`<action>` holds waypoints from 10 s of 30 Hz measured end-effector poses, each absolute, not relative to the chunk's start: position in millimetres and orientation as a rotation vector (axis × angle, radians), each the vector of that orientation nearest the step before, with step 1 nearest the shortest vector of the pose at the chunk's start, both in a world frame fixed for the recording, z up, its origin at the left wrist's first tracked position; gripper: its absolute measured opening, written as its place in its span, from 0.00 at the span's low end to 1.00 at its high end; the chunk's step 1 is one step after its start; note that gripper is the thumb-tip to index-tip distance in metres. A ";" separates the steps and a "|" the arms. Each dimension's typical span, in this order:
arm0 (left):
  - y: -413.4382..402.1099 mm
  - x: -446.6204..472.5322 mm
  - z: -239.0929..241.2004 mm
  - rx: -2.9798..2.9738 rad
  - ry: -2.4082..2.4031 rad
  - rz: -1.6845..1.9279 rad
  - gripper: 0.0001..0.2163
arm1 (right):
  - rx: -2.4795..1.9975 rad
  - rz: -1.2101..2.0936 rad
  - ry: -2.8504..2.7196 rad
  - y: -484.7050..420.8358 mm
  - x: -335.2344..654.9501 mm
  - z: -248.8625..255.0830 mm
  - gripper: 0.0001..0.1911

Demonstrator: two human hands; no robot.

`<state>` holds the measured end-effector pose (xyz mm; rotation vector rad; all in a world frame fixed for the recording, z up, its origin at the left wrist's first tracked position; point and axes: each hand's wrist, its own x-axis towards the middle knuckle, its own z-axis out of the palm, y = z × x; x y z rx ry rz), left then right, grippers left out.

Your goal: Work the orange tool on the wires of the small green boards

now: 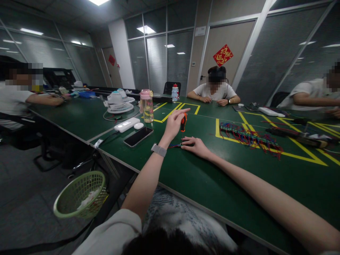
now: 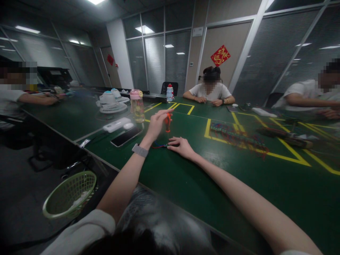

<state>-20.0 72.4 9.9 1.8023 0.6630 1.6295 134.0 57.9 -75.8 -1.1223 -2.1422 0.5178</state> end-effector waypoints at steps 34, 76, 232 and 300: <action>69.0 -18.9 10.2 1.842 0.607 1.522 0.13 | -1.113 0.481 -2.172 56.3 133.9 -75.1 0.11; 74.1 -17.1 7.9 1.734 0.680 1.592 0.13 | -1.129 0.465 -2.187 58.1 134.4 -76.8 0.12; 72.9 -16.5 9.7 1.737 0.634 1.521 0.14 | -1.131 0.461 -2.171 57.0 133.9 -77.2 0.11; 58.8 -0.1 -29.2 2.275 0.974 1.917 0.18 | -1.086 0.448 -2.155 47.7 126.1 -68.5 0.09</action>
